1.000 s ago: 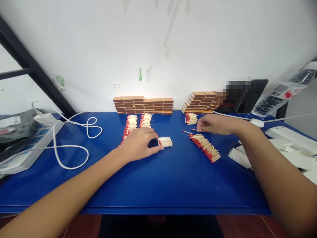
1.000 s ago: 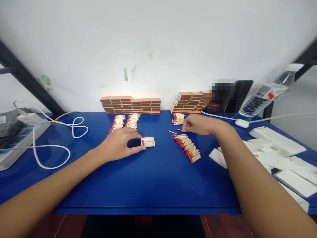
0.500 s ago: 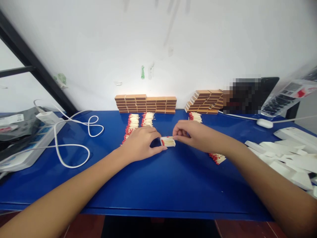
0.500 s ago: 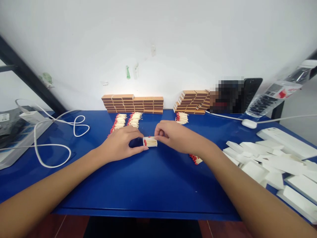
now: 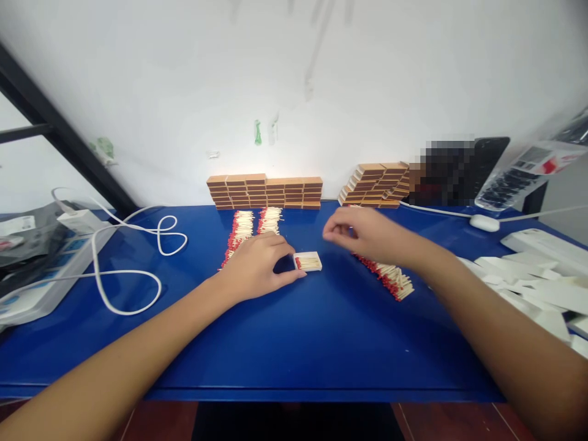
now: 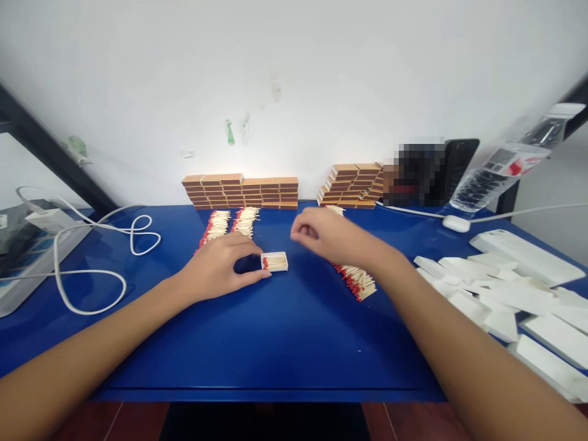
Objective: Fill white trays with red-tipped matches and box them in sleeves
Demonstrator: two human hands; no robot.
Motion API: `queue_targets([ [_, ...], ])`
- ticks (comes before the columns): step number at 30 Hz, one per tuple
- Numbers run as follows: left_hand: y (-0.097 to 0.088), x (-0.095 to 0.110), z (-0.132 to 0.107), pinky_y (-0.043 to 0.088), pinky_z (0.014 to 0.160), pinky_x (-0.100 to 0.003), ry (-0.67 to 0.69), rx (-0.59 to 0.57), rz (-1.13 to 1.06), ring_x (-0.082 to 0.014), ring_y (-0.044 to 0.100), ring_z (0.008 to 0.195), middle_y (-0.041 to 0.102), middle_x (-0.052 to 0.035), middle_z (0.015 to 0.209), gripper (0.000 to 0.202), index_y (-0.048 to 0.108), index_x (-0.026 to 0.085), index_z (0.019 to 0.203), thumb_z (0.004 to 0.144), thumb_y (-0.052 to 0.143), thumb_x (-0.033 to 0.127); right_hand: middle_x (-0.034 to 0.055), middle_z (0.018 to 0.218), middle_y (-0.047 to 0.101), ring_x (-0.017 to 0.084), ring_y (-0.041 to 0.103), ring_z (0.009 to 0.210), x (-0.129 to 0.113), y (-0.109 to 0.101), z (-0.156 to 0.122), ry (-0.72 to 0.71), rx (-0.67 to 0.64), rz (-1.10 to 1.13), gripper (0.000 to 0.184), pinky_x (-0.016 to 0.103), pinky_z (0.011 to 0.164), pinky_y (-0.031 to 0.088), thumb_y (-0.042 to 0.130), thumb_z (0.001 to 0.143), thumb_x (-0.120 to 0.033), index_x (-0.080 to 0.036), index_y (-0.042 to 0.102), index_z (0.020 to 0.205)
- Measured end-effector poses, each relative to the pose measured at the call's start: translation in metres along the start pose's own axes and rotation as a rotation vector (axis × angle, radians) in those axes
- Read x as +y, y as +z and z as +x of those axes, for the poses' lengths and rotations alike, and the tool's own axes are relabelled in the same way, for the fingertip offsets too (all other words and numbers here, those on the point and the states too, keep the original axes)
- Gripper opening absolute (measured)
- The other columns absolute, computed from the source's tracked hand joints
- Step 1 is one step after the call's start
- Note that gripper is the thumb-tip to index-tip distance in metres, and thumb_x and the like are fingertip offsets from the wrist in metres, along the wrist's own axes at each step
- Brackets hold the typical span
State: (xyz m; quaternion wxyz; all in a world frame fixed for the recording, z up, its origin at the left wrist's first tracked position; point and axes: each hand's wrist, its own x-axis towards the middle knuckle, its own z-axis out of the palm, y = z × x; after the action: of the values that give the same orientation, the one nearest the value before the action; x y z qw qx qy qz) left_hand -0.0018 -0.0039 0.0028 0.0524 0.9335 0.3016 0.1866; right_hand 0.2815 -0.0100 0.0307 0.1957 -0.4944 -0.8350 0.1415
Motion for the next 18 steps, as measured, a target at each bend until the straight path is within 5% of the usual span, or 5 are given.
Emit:
queue_targets([
  [3,0.0,-0.001,0.0,0.06,0.094,-0.043,0.005,-0.004,0.0,-0.028,0.074,0.105,0.08,-0.0086,0.107,0.032,0.078,0.019,0.108,0.099,0.075,0.05,0.0079,0.085,0.076,0.023,0.066,0.076,0.042,-0.021,0.002,0.165,0.098,-0.165,0.015,0.036,0.071,0.046,0.062,0.091,-0.028,-0.021,0.074,0.086],
  [7,-0.001,0.0,0.0,0.06,0.093,-0.043,-0.008,-0.009,0.005,-0.0284,0.074,0.105,0.079,-0.0086,0.108,0.031,0.077,0.021,0.106,0.1,0.074,0.051,0.0081,0.085,0.079,0.024,0.068,0.077,0.079,-0.032,0.001,0.253,0.05,-0.222,0.011,0.037,0.072,0.047,0.068,0.084,-0.027,-0.021,0.077,0.086],
  [18,-0.004,-0.001,0.0,0.06,0.095,-0.042,0.001,-0.002,-0.009,-0.0278,0.074,0.105,0.079,-0.009,0.107,0.032,0.078,0.02,0.11,0.1,0.074,0.05,0.0074,0.086,0.08,0.025,0.07,0.08,0.079,-0.023,0.0,0.349,-0.09,-0.172,0.015,0.035,0.071,0.048,0.071,0.084,-0.036,-0.022,0.074,0.083],
])
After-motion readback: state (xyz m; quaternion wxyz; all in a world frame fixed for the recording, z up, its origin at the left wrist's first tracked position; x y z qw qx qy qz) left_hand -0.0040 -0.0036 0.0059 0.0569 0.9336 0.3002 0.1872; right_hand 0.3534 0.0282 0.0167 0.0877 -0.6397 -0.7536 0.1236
